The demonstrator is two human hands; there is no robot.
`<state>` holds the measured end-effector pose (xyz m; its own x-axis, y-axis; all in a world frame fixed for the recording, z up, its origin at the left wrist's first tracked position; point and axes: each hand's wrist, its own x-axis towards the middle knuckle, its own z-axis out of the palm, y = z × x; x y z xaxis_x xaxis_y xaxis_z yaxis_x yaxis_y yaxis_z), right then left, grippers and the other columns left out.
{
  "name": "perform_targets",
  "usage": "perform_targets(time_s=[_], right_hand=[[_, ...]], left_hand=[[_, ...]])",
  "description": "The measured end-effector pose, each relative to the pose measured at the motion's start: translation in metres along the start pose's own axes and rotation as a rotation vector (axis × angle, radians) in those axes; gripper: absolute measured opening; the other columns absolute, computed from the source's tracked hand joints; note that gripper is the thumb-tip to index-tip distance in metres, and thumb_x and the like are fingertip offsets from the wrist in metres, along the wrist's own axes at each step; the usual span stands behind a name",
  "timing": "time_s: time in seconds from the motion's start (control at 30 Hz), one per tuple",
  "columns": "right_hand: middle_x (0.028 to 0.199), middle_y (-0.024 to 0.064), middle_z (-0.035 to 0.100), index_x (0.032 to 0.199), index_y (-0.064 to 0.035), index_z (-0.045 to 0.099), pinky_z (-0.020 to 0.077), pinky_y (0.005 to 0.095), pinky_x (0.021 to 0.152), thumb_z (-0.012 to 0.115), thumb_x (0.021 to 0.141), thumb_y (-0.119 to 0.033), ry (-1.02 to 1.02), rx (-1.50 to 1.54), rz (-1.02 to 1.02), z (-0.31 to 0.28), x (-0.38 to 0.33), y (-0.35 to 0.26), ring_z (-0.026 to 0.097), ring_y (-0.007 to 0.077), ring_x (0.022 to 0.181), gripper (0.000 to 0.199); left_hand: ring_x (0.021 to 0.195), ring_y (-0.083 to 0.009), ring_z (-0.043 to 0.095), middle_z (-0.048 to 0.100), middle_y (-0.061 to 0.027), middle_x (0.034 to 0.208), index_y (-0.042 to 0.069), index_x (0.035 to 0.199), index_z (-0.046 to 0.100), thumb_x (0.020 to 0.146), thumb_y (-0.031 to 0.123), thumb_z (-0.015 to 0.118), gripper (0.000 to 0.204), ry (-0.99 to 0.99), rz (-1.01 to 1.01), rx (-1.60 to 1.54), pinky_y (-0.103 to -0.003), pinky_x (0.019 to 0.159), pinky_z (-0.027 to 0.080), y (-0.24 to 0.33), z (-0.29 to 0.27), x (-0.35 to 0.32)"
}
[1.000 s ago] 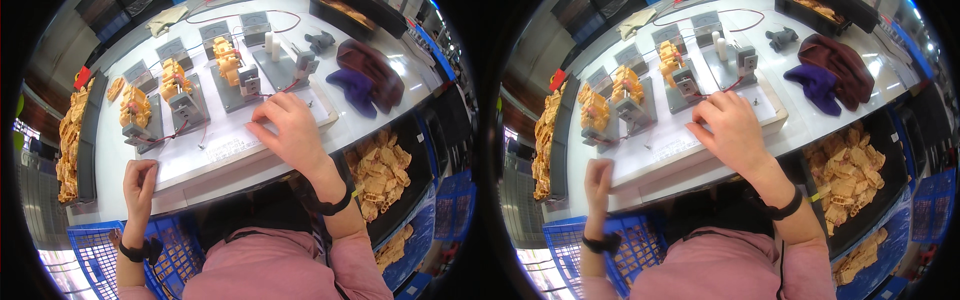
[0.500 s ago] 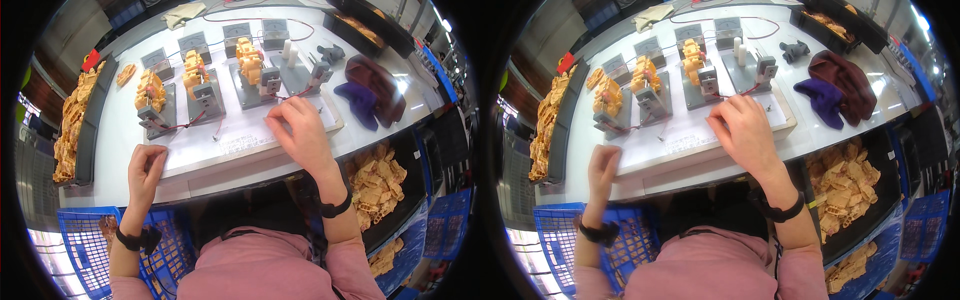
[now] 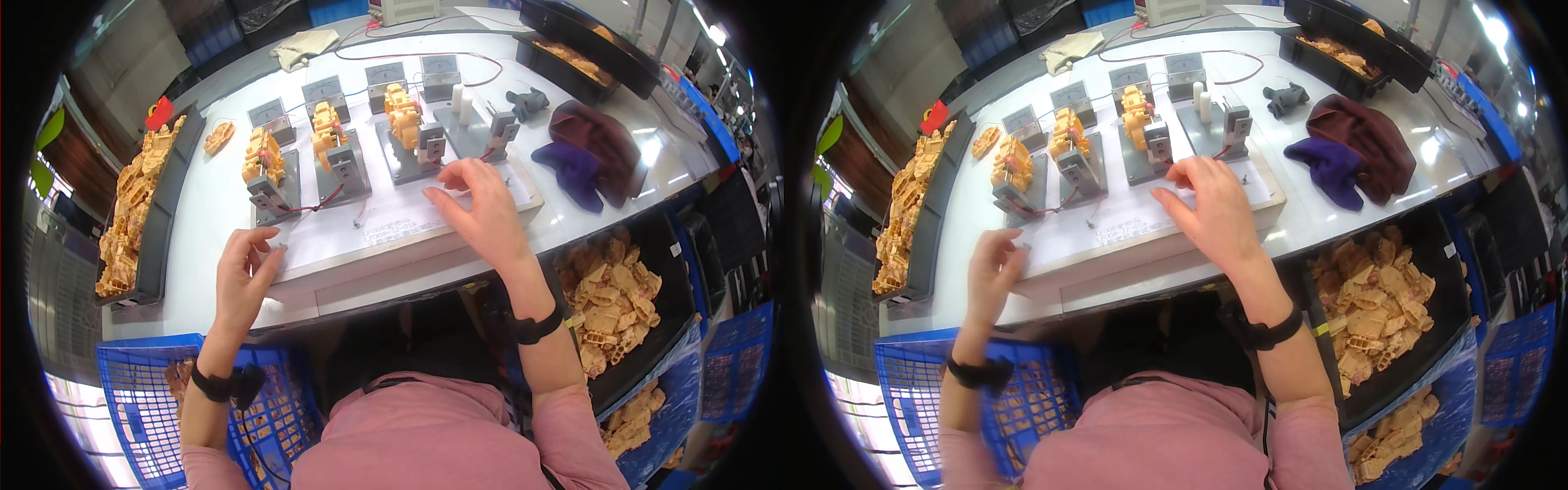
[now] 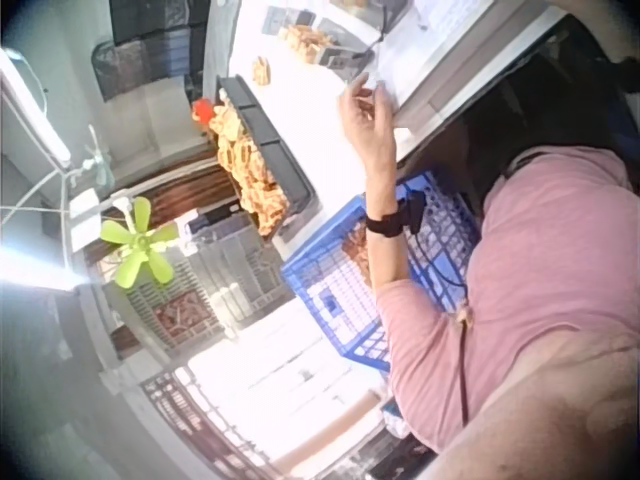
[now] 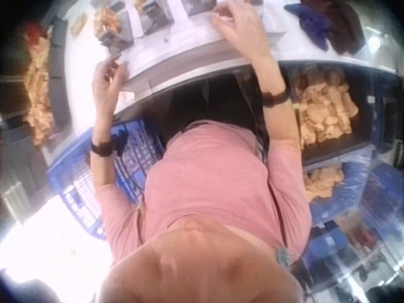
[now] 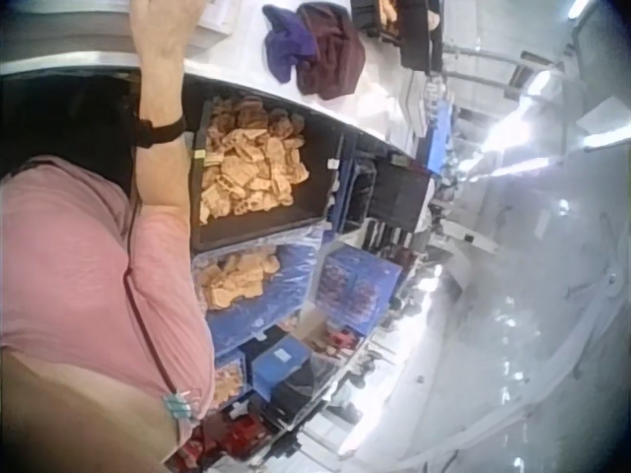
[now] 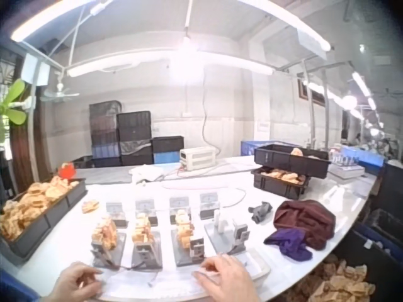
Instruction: Assemble and test plastic toy waffle-shaped components using a specialized fixture.
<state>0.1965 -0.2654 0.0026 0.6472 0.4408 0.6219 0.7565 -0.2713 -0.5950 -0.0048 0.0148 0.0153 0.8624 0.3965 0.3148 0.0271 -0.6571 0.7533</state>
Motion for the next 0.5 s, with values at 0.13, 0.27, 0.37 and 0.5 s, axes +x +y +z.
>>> perform_targets(time_s=[0.13, 0.27, 0.37, 0.5], right_hand=[[0.098, 0.0103, 0.064, 0.110, -0.0034, 0.061, 0.0495, 0.0376, 0.083, 0.077, 0.088, -0.019, 0.126, 0.162, 0.116, 0.001, 0.003, 0.004, 0.061, 0.0248, 0.092, 0.031], [0.102, 0.0119, 0.060, 0.120, -0.0035, 0.059, 0.0498, 0.0362, 0.084, 0.075, 0.090, -0.019, 0.211, 0.270, 0.152, 0.004, 0.009, -0.003, 0.058, 0.0229, 0.092, 0.038], [0.101, 0.0111, 0.060, 0.122, -0.0044, 0.059, 0.0498, 0.0364, 0.083, 0.074, 0.091, -0.018, 0.207, 0.235, 0.093, 0.012, 0.016, -0.010, 0.058, 0.0231, 0.090, 0.037], [0.104, 0.0110, 0.062, 0.123, -0.0058, 0.059, 0.0499, 0.0363, 0.084, 0.073, 0.091, -0.016, 0.164, 0.252, 0.125, 0.015, 0.020, -0.005, 0.059, 0.0232, 0.092, 0.037]], left_hand=[[0.084, -0.0112, 0.053, 0.060, -0.0019, 0.097, 0.009, 0.121, 0.067, 0.085, 0.005, 0.076, 0.037, -0.022, 0.286, 0.193, -0.025, 0.069, 0.039, 0.067, -0.010, 0.022], [0.106, -0.0237, 0.060, 0.063, -0.0094, 0.111, 0.009, 0.128, 0.063, 0.084, 0.008, 0.076, 0.046, -0.131, 0.531, 0.319, -0.035, 0.091, 0.048, 0.121, 0.007, 0.071], [0.124, -0.0306, 0.054, 0.061, -0.0135, 0.128, 0.011, 0.136, 0.059, 0.081, 0.011, 0.078, 0.058, -0.173, 0.707, 0.563, -0.042, 0.103, 0.045, 0.136, 0.035, 0.115], [0.134, -0.0306, 0.046, 0.057, -0.0105, 0.136, 0.016, 0.140, 0.056, 0.074, 0.016, 0.084, 0.072, -0.289, 0.715, 0.781, -0.047, 0.107, 0.041, 0.140, 0.073, 0.163]])
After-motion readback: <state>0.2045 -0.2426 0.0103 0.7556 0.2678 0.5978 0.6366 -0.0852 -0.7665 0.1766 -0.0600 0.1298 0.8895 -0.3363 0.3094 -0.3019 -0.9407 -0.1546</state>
